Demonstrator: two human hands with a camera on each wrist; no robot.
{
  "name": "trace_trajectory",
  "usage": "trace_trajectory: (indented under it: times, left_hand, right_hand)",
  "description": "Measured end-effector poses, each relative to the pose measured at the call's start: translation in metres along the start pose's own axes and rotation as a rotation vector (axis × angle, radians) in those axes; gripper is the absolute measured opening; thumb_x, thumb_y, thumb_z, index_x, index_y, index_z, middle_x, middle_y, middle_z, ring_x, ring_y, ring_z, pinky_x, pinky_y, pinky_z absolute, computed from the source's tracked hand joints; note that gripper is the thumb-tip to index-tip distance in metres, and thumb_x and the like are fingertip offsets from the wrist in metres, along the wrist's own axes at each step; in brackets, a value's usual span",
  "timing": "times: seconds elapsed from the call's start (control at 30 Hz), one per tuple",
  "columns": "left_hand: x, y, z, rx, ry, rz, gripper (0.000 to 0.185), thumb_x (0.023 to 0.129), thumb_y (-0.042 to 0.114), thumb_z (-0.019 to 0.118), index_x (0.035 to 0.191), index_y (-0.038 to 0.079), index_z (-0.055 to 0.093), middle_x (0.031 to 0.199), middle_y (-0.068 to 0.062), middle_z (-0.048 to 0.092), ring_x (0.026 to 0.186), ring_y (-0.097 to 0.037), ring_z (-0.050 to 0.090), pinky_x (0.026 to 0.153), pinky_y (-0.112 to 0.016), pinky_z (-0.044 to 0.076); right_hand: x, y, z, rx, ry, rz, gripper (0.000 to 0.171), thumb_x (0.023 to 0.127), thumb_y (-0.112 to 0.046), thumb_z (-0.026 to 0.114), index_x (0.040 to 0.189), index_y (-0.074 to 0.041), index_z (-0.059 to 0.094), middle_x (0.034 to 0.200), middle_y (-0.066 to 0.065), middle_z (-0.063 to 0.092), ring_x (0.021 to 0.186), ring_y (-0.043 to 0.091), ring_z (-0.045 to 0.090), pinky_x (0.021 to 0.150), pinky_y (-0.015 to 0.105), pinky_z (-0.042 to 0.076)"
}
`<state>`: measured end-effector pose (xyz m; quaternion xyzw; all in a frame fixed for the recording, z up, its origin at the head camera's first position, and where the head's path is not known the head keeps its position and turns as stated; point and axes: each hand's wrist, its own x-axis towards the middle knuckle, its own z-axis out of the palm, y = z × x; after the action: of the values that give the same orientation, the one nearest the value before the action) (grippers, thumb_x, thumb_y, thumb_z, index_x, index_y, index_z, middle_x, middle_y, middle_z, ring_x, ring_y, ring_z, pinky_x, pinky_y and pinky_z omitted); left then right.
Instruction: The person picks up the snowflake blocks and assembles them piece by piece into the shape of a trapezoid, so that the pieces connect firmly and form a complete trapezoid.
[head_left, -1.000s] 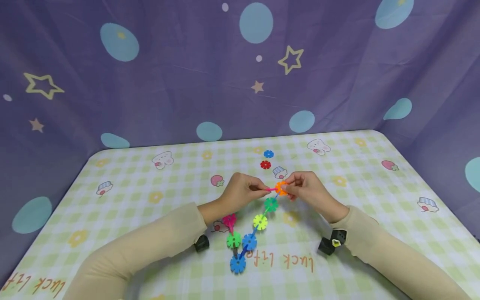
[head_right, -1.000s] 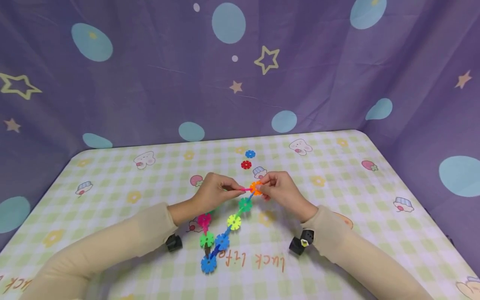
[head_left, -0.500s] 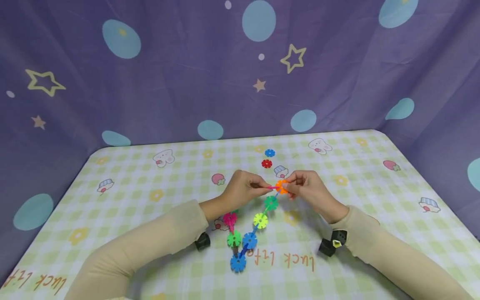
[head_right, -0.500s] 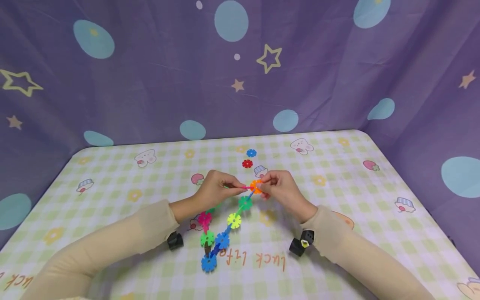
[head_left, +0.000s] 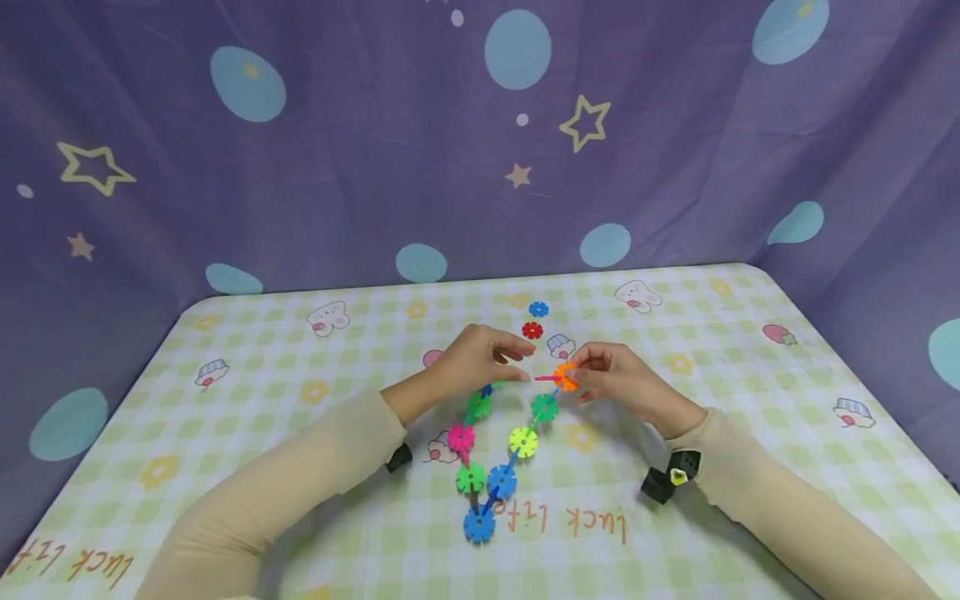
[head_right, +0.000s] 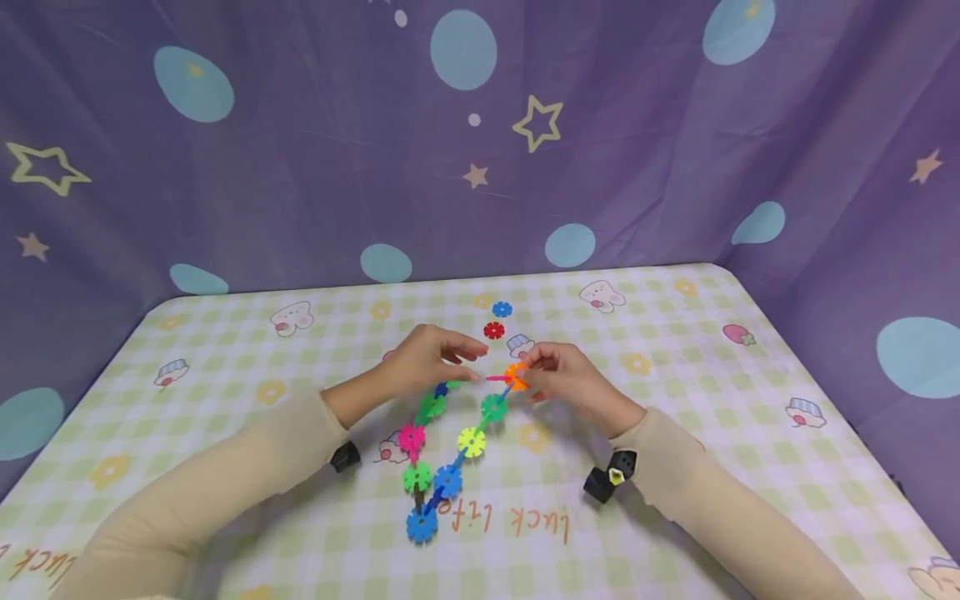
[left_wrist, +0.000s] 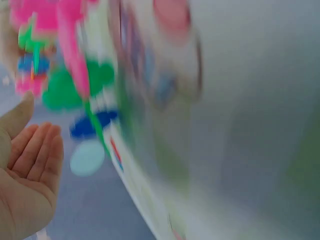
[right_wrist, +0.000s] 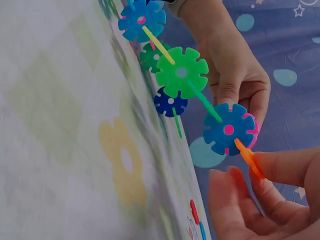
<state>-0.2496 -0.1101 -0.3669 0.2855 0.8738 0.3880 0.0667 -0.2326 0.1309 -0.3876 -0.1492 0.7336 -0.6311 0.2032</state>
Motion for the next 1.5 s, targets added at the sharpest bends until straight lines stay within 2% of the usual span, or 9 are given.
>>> trace_trajectory:
  times: [0.13, 0.37, 0.43, 0.57, 0.67, 0.83, 0.93, 1.3, 1.5]
  left_hand:
    - [0.017, -0.016, -0.013, -0.048, 0.014, -0.046, 0.038, 0.078, 0.016, 0.077, 0.112, 0.002, 0.069, 0.109, -0.011, 0.069, 0.097, -0.020, 0.066, 0.079, -0.025, 0.053]
    - [0.048, -0.036, -0.015, -0.177, -0.061, -0.275, 0.034, 0.082, 0.013, 0.074, 0.115, 0.006, 0.068, 0.115, -0.004, 0.067, 0.106, -0.020, 0.061, 0.091, -0.030, 0.049]
    - [0.056, -0.040, -0.014, -0.199, -0.078, -0.291, 0.035, 0.082, 0.011, 0.074, 0.116, 0.005, 0.067, 0.117, -0.006, 0.066, 0.108, -0.021, 0.060, 0.092, -0.030, 0.049]
    - [0.070, -0.049, -0.013, -0.200, -0.101, -0.272, 0.035, 0.082, 0.003, 0.072, 0.116, 0.003, 0.067, 0.120, -0.009, 0.065, 0.109, -0.024, 0.060, 0.092, -0.030, 0.049]
    - [0.079, -0.054, -0.011, -0.160, -0.130, -0.241, 0.036, 0.081, -0.001, 0.071, 0.116, 0.002, 0.067, 0.120, -0.010, 0.065, 0.109, -0.024, 0.059, 0.091, -0.029, 0.049]
    - [0.090, -0.057, -0.008, -0.024, -0.202, -0.112, 0.038, 0.078, -0.001, 0.074, 0.116, 0.002, 0.067, 0.117, -0.009, 0.066, 0.107, -0.021, 0.060, 0.091, -0.027, 0.048]
    - [0.093, -0.056, -0.007, 0.046, -0.215, -0.061, 0.039, 0.077, 0.000, 0.075, 0.115, 0.002, 0.067, 0.115, -0.009, 0.067, 0.105, -0.020, 0.061, 0.089, -0.026, 0.049]
    - [0.093, -0.051, -0.005, 0.091, -0.186, -0.047, 0.033, 0.077, -0.001, 0.075, 0.109, 0.001, 0.070, 0.108, -0.010, 0.069, 0.099, -0.020, 0.063, 0.085, -0.024, 0.051]
    - [0.093, -0.053, -0.007, 0.134, -0.141, -0.085, 0.030, 0.076, 0.000, 0.076, 0.105, 0.004, 0.072, 0.098, -0.006, 0.072, 0.092, -0.016, 0.065, 0.081, -0.022, 0.051]
  right_hand:
    - [0.002, 0.003, -0.003, 0.022, -0.043, 0.020, 0.009, 0.090, -0.001, 0.055, 0.097, 0.004, 0.052, 0.079, 0.000, 0.060, 0.078, 0.016, 0.062, 0.074, 0.038, 0.056]
    - [0.005, 0.008, 0.000, 0.099, -0.083, 0.008, 0.008, 0.089, 0.001, 0.052, 0.097, 0.000, 0.049, 0.073, -0.002, 0.056, 0.078, 0.015, 0.062, 0.076, 0.040, 0.056]
    - [0.006, 0.009, 0.001, 0.110, -0.084, 0.004, 0.007, 0.090, 0.002, 0.052, 0.096, 0.000, 0.049, 0.075, -0.001, 0.057, 0.077, 0.016, 0.062, 0.075, 0.042, 0.056]
    - [0.006, 0.010, 0.004, 0.129, -0.083, 0.006, 0.006, 0.089, 0.001, 0.050, 0.096, 0.000, 0.049, 0.076, 0.000, 0.058, 0.074, 0.017, 0.062, 0.074, 0.040, 0.056]
    - [0.005, 0.010, 0.006, 0.139, -0.090, 0.009, 0.006, 0.090, -0.001, 0.050, 0.095, -0.001, 0.048, 0.077, 0.001, 0.061, 0.073, 0.018, 0.063, 0.072, 0.037, 0.056]
    - [0.004, 0.009, 0.006, 0.155, -0.098, 0.012, 0.006, 0.092, -0.003, 0.049, 0.096, -0.001, 0.047, 0.077, 0.004, 0.063, 0.080, 0.022, 0.067, 0.072, 0.036, 0.056]
    - [0.004, 0.008, 0.006, 0.162, -0.104, 0.009, 0.007, 0.092, -0.005, 0.049, 0.097, 0.000, 0.047, 0.080, 0.005, 0.062, 0.084, 0.023, 0.068, 0.073, 0.037, 0.056]
    - [0.005, 0.010, 0.009, 0.227, -0.093, 0.027, 0.008, 0.090, 0.002, 0.050, 0.098, -0.001, 0.047, 0.082, 0.001, 0.068, 0.075, 0.016, 0.067, 0.071, 0.030, 0.056]
    - [0.005, 0.012, 0.009, 0.210, -0.090, 0.002, 0.008, 0.088, -0.002, 0.054, 0.095, -0.001, 0.050, 0.081, 0.001, 0.070, 0.072, 0.015, 0.068, 0.070, 0.030, 0.057]
